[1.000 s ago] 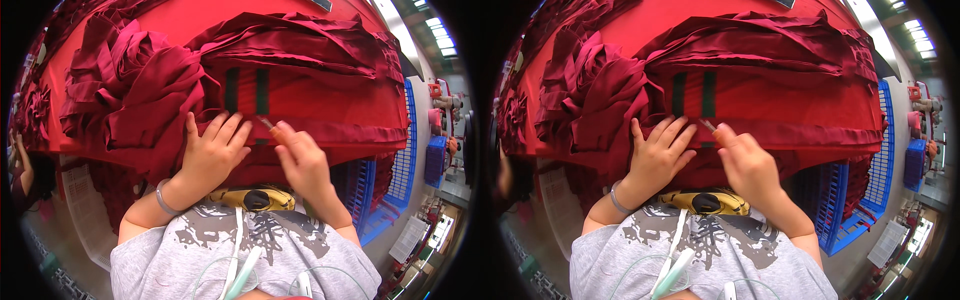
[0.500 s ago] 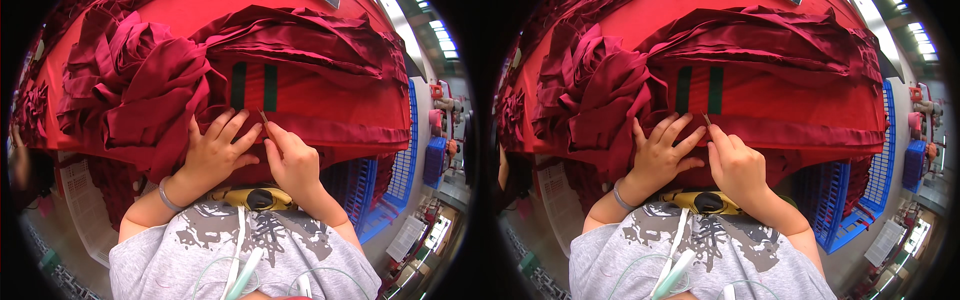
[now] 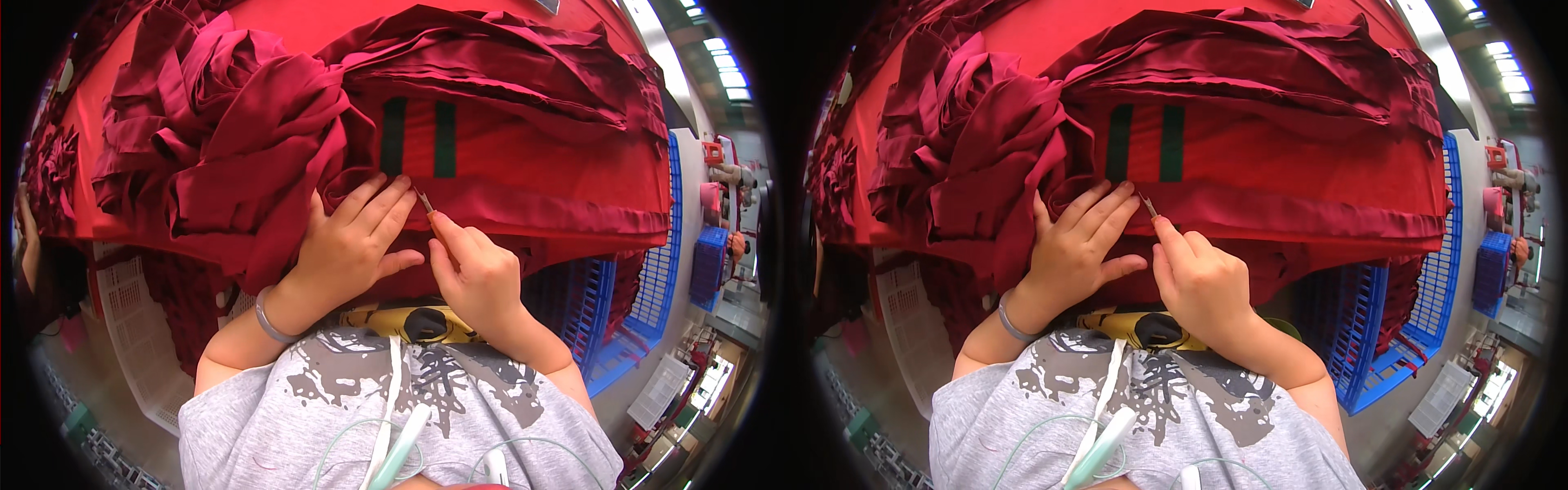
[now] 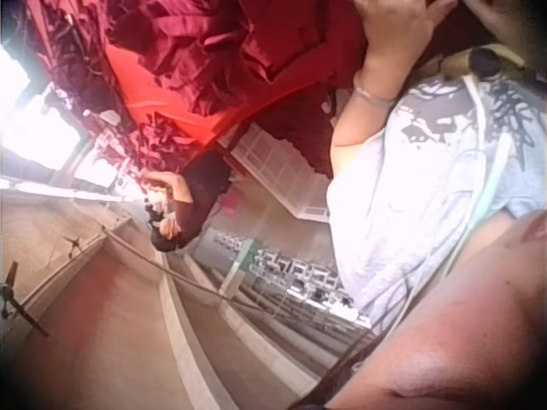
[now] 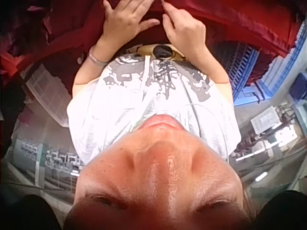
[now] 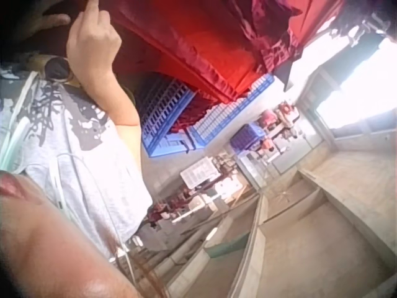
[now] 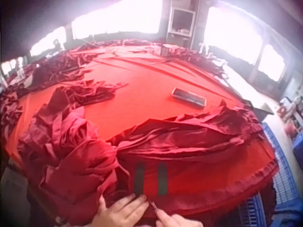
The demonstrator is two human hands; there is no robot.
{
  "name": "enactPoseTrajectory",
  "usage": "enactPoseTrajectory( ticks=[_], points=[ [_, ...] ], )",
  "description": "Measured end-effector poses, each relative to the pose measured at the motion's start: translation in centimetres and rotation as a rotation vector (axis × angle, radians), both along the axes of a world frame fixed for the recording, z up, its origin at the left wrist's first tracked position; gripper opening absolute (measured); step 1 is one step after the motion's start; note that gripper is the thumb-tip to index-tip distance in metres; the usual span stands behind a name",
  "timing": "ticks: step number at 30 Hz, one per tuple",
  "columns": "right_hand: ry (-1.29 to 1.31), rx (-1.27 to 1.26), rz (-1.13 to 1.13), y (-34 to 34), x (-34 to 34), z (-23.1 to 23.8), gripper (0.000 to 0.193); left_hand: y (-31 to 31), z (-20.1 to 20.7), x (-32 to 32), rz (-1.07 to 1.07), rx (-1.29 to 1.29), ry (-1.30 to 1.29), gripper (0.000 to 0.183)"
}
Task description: The person uses a small handheld tool to trim excess fabric from the edges of a large piece of red material. They repeatedly lift and adjust the fabric to access different sections, performing a repetitive cutting action along the seams.
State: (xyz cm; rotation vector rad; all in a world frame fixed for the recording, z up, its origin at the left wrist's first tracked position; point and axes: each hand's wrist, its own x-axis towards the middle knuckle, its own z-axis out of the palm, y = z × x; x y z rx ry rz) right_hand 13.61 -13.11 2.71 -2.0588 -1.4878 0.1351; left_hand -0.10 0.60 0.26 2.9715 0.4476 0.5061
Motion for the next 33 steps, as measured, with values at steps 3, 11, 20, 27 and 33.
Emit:
enactPoseTrajectory(
  ticks=[3, 11, 20, 27, 33],
  points=[
    [-0.024, -0.026, 0.006, 0.3, -0.2, -0.3, 0.032, 0.1, 0.0, 0.0, 0.000, 0.042, 0.012, 0.061],
    [-0.028, 0.135, -0.118, 1.8, -0.1, -0.8, 0.031, -0.1, -0.2, 0.3, 0.017, 0.039, 0.005, 0.056],
    [-0.052, -0.003, -0.013, 0.1, 0.2, 0.6, 0.031, -0.2, -0.3, 0.0, 0.012, -0.015, 0.007, 0.054],
    [-0.036, 0.084, -0.085, 1.5, 0.8, 0.0, 0.030, -0.2, 0.1, 0.1, 0.001, -0.052, 0.012, 0.056],
    [-0.092, -0.081, -0.013, 0.4, 0.2, 0.8, 0.031, -0.3, -0.2, 0.0, 0.009, -0.066, 0.008, 0.054]
  ],
)
